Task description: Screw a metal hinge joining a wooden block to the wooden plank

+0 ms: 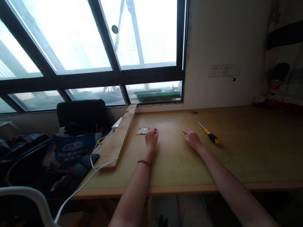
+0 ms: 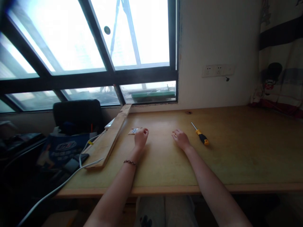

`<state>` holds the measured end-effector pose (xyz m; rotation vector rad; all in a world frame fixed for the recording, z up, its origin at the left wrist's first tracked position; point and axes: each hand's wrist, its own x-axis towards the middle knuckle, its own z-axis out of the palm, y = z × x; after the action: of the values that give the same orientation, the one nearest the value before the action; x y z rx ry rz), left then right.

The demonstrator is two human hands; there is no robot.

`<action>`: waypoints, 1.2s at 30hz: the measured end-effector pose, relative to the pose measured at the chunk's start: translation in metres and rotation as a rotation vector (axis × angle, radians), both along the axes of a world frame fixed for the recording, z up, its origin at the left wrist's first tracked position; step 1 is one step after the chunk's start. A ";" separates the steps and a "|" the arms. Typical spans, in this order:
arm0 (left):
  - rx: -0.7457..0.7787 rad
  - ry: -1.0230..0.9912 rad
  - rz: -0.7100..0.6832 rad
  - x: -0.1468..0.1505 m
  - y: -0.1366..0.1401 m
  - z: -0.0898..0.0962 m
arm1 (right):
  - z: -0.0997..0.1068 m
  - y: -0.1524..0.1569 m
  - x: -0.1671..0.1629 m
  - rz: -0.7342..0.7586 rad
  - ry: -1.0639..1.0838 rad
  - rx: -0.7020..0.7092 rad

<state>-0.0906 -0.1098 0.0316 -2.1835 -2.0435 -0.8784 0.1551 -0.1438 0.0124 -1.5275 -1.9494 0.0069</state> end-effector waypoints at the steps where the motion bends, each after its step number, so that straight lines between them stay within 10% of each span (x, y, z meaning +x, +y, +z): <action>1: 0.003 -0.020 0.084 -0.009 0.005 -0.001 | -0.001 0.000 -0.001 0.002 0.012 -0.012; 7: -0.100 -0.030 0.280 -0.035 0.020 -0.013 | -0.002 0.001 0.000 -0.005 0.040 -0.030; 36: -0.110 0.129 0.155 -0.029 0.034 -0.023 | -0.001 -0.001 -0.008 0.010 0.022 -0.037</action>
<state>-0.1196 -0.0756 0.0090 -2.0376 -2.2098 -0.6072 0.1469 -0.1449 0.0117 -1.5351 -1.9495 0.0640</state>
